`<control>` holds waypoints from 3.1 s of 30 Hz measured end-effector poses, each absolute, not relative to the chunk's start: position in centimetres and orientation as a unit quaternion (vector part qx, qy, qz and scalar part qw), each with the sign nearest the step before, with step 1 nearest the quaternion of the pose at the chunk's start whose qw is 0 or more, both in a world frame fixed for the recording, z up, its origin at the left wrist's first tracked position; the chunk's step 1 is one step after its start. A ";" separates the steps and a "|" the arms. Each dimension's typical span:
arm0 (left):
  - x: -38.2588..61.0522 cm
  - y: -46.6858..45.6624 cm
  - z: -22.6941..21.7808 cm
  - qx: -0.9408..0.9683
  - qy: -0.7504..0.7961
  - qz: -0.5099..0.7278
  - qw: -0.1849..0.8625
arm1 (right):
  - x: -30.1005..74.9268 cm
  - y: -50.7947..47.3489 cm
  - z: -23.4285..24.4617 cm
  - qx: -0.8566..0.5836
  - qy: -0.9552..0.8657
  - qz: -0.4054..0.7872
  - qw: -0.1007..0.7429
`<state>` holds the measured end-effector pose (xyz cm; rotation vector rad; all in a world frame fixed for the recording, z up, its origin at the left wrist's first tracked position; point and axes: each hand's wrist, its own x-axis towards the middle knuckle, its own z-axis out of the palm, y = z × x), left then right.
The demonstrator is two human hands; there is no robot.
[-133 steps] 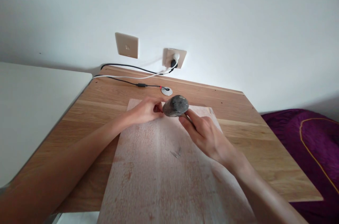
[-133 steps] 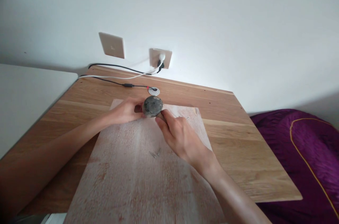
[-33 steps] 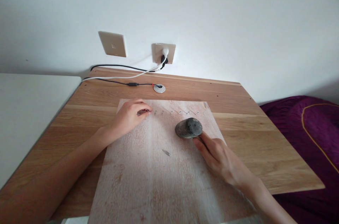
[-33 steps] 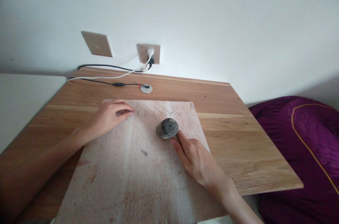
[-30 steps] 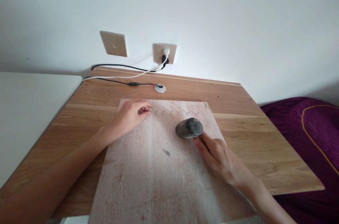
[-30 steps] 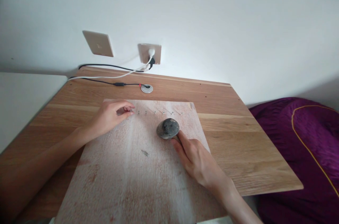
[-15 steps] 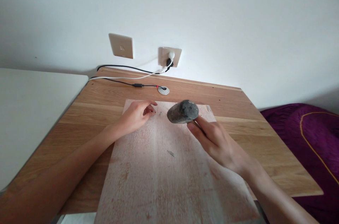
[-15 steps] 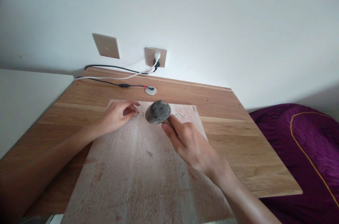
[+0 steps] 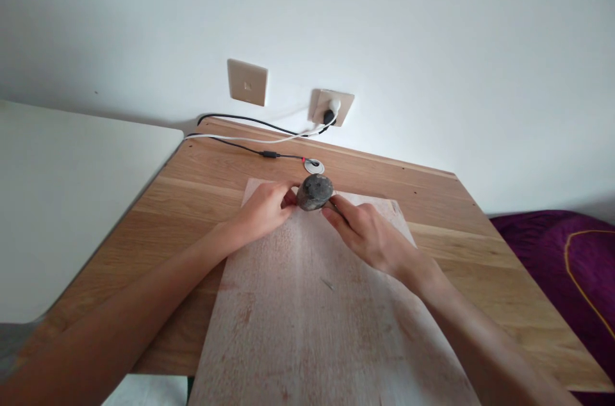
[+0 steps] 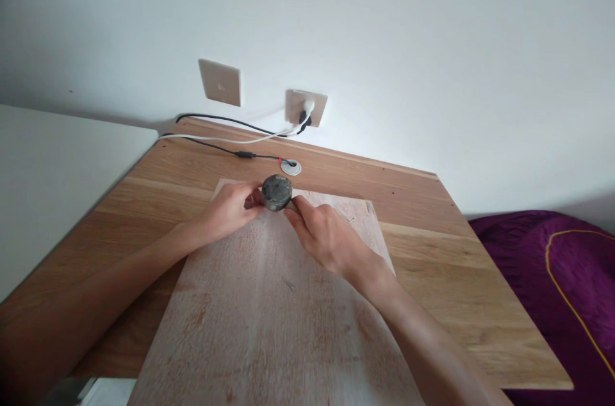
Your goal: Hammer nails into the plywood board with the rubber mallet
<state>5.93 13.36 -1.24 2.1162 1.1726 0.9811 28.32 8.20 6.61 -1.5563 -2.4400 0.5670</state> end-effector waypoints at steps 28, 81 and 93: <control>5.8 13.4 -1.0 0.783 0.443 0.354 0.256 | 28.0 7.3 6.4 -0.523 -0.816 0.215 0.120; 2.5 11.6 -0.4 0.766 0.462 0.399 0.203 | 33.5 2.5 3.8 -0.561 -0.777 0.250 0.138; 2.9 11.7 -1.3 0.788 0.440 0.372 0.220 | 33.6 2.4 3.6 -0.560 -0.777 0.243 0.150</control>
